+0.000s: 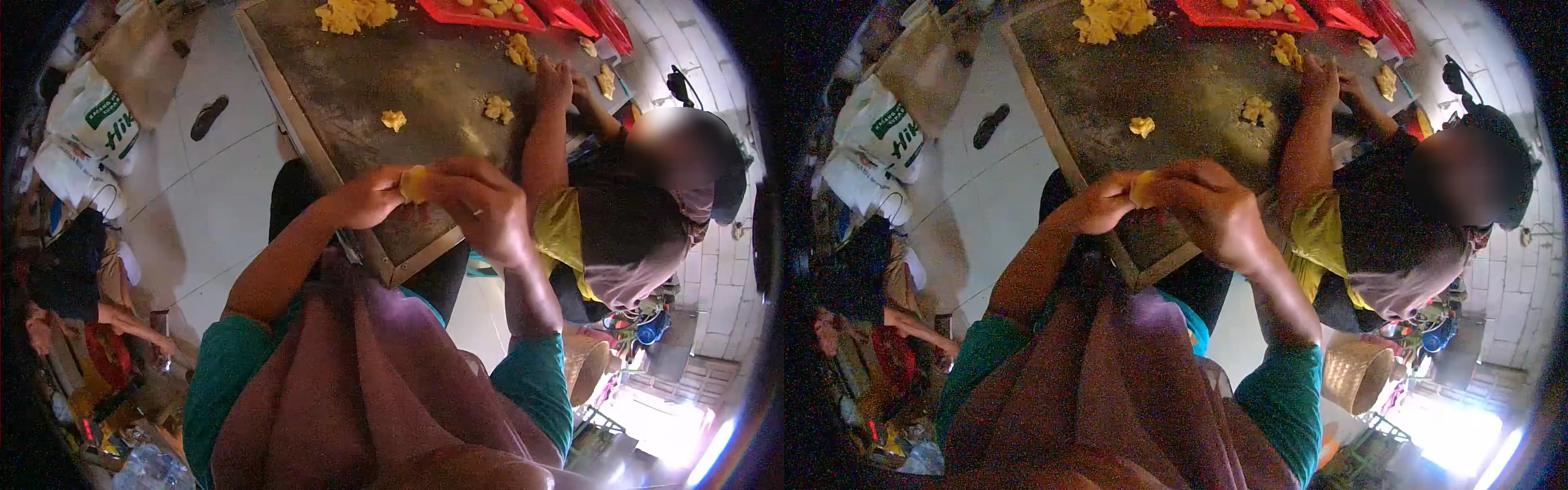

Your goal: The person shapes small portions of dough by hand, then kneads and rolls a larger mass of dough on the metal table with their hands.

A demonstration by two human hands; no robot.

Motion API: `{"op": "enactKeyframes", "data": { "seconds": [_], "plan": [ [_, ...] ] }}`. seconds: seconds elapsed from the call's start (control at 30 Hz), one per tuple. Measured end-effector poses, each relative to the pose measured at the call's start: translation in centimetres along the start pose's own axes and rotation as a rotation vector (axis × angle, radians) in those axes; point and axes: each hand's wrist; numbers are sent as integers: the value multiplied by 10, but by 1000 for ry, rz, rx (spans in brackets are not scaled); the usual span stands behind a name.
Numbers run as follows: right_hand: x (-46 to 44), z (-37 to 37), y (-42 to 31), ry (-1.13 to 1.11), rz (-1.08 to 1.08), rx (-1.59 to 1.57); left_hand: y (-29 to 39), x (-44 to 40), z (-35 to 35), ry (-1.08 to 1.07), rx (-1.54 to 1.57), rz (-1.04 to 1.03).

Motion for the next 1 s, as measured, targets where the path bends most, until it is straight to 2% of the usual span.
{"op": "enactKeyframes", "data": {
  "seconds": [0.07, 0.17, 0.27, 0.37, 0.47, 0.57, 0.67, 0.77, 0.87, 0.93, 1.0],
  "plan": [
    [0, -9, 4, -29, 75, 9, -3, -1, -7, 88, 30, -37],
    [1, -10, 9, -3, 68, -13, -1, -1, -9, 66, 116, -125],
    [-2, 1, 5, -9, 15, 64, -15, -16, -8, 78, -26, -192],
    [-3, 1, -3, -34, -50, 25, 10, -12, -4, 50, -306, 104],
    [-3, 2, -8, 7, -113, -151, 2, -18, -2, 61, -410, -93],
    [2, -3, 9, -80, 0, -141, 17, -19, -3, 7, -446, 108],
    [1, -2, 13, -23, -34, 9, -8, -23, -7, 229, -337, -92],
    [7, -6, 16, -17, -177, 24, -20, -27, -9, 333, -452, -138],
    [2, -5, 8, 26, -39, 16, -11, -21, -5, 217, -361, -8],
    [-1, -10, 8, 46, 22, -11, 8, -16, -6, 216, -437, 27],
    [-3, -9, 14, 37, 48, -44, 9, -19, -5, 251, -465, -23]
  ]
}}
Point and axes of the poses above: each hand's wrist, its own x-axis away from the middle knuckle, its own z-axis out of the back of the hand, y = z × x, and after that the axes turned 14 degrees about z, right-handed
